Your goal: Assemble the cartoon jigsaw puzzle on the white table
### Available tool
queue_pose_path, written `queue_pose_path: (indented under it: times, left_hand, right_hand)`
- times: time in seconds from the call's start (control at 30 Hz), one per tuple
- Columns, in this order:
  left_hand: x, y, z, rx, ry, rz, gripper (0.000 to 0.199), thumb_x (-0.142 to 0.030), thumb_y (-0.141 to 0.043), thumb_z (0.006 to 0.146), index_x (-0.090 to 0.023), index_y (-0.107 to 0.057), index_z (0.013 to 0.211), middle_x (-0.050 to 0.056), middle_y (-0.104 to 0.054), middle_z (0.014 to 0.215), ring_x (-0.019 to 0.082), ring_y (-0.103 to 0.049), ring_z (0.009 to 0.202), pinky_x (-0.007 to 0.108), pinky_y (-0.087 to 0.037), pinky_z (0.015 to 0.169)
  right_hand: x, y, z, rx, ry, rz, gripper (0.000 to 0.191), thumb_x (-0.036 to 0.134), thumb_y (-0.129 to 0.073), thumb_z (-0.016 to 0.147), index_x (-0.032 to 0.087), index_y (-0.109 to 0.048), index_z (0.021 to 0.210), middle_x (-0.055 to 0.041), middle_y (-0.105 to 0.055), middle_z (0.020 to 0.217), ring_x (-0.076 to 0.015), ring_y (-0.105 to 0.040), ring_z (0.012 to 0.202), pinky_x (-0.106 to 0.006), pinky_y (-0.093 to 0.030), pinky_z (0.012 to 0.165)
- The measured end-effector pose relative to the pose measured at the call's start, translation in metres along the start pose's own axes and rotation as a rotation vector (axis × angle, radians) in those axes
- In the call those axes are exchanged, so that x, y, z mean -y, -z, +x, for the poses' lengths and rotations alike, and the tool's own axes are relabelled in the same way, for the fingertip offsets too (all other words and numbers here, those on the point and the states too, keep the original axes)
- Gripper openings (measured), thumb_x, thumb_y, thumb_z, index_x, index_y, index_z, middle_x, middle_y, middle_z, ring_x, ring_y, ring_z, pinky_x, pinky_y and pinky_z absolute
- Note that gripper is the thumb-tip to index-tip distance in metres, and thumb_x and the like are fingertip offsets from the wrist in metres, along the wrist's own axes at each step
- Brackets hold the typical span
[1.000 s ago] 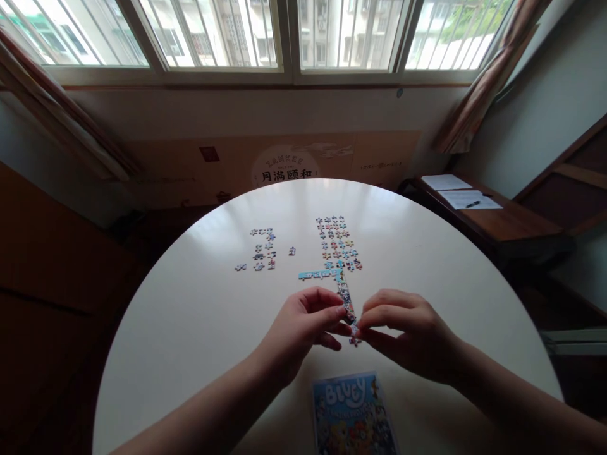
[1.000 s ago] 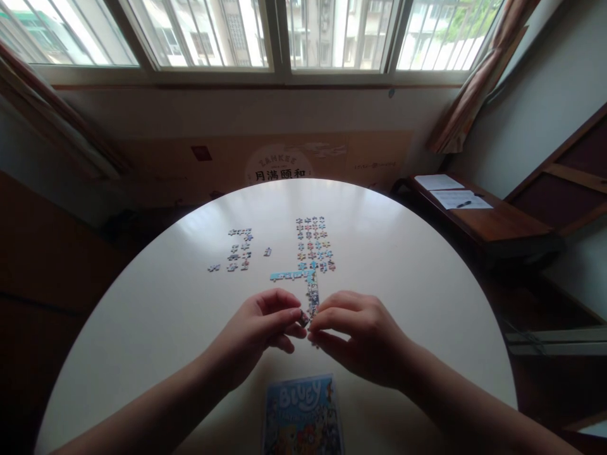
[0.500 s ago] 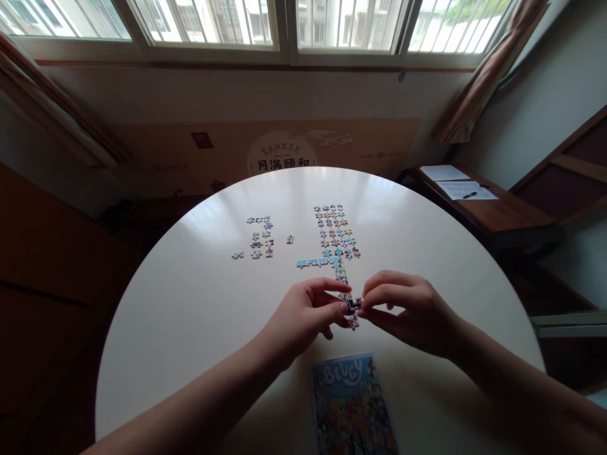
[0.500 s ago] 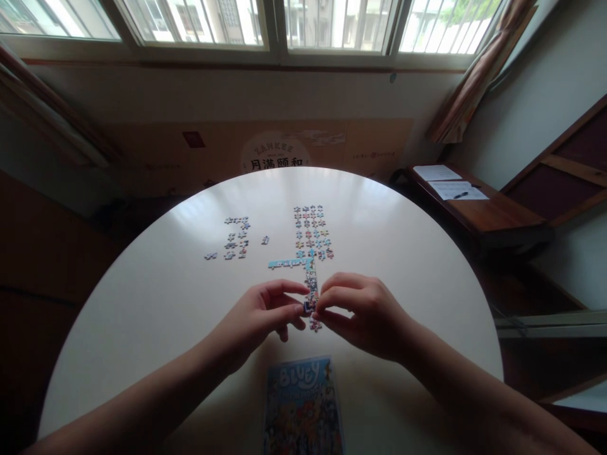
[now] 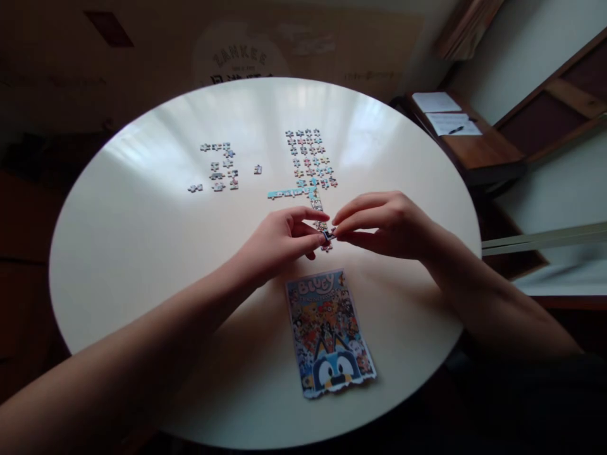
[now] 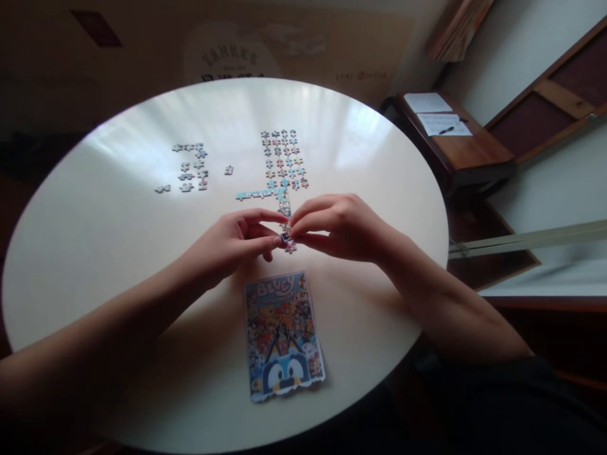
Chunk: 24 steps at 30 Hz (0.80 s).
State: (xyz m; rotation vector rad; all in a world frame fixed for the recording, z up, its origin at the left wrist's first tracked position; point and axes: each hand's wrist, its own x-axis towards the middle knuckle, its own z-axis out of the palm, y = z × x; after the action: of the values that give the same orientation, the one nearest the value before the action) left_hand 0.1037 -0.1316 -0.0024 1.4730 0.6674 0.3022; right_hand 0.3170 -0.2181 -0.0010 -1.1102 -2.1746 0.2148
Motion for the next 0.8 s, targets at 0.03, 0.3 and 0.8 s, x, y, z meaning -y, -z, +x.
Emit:
queue_pose_path:
  times: [0.03, 0.3, 0.8]
  left_hand:
    - [0.000, 0.000, 0.000, 0.001, 0.000, 0.006, 0.041, -0.021, -0.072, 0.078, -0.012, -0.068, 0.117, 0.008, -0.077, 0.080, 0.018, -0.069, 0.070, 0.028, -0.053, 0.061]
    - [0.001, 0.000, 0.000, 0.013, -0.013, 0.099, 0.041, -0.025, -0.073, 0.078, -0.012, -0.067, 0.117, 0.008, -0.077, 0.080, 0.018, -0.068, 0.067, 0.028, -0.053, 0.060]
    - [0.011, 0.023, 0.004, -0.065, -0.432, 0.941, 0.024, -0.016, -0.061, 0.087, -0.026, -0.080, 0.097, 0.002, -0.077, 0.093, 0.015, -0.066, 0.073, 0.027, -0.048, 0.068]
  right_hand:
    - [0.000, 0.000, 0.000, 0.004, 0.004, -0.001, 0.010, 0.025, -0.067, 0.094, 0.022, -0.076, 0.093, -0.0027, -0.077, 0.098, -0.0152, -0.073, 0.086, -0.028, -0.059, 0.078]
    - [0.000, -0.001, 0.001, 0.069, 0.043, 0.000, 0.007, 0.024, -0.069, 0.092, 0.022, -0.076, 0.091, -0.0022, -0.078, 0.092, -0.0161, -0.071, 0.084, -0.031, -0.057, 0.079]
    - [-0.003, 0.004, -0.002, 0.336, -0.091, -0.027, 0.008, 0.023, -0.068, 0.091, 0.024, -0.076, 0.093, 0.0000, -0.078, 0.095, -0.0151, -0.069, 0.085, -0.028, -0.050, 0.077]
